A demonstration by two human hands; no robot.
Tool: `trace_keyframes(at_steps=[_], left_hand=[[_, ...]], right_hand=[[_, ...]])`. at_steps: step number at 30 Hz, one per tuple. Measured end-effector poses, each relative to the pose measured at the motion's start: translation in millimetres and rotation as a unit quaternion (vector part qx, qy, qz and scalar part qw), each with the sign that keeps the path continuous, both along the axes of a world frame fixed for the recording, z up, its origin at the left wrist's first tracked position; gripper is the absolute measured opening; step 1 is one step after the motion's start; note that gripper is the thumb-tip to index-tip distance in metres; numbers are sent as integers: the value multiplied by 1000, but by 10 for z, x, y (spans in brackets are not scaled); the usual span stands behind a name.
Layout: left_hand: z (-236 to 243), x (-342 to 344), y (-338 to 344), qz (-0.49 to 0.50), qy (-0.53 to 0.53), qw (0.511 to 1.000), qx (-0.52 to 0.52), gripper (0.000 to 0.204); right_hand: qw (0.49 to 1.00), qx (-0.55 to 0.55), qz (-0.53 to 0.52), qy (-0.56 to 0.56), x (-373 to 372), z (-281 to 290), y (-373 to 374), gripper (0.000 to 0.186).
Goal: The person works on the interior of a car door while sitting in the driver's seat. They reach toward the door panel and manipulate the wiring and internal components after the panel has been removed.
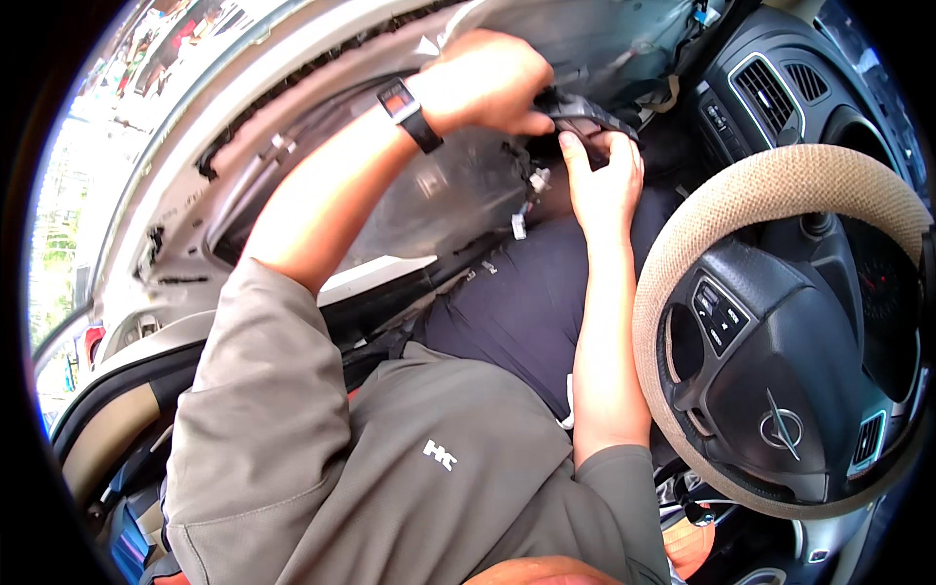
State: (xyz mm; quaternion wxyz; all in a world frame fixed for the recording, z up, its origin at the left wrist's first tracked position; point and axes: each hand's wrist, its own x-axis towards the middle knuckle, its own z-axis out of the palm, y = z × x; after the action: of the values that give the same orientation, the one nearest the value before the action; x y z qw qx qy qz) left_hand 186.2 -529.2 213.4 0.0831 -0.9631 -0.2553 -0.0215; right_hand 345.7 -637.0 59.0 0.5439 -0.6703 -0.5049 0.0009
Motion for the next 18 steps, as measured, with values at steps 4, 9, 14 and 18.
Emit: trace_keyframes(at_steps=[4, 9, 14, 18], left_hand=[[5, -56, 245, 6, 16, 1000, 24, 43], [207, -70, 431, 92, 24, 995, 36, 52], [104, -201, 662, 104, 5, 994, 46, 46], [20, -227, 914, 96, -22, 994, 50, 47]], right_hand=[[995, 47, -34, -82, -146, 85, -265, 53], [988, -60, 139, -3, -477, 505, -829, 29], [963, -73, 258, -17, -545, 1489, -1655, 25], [981, -9, 154, -119, -153, 2176, -2314, 26]])
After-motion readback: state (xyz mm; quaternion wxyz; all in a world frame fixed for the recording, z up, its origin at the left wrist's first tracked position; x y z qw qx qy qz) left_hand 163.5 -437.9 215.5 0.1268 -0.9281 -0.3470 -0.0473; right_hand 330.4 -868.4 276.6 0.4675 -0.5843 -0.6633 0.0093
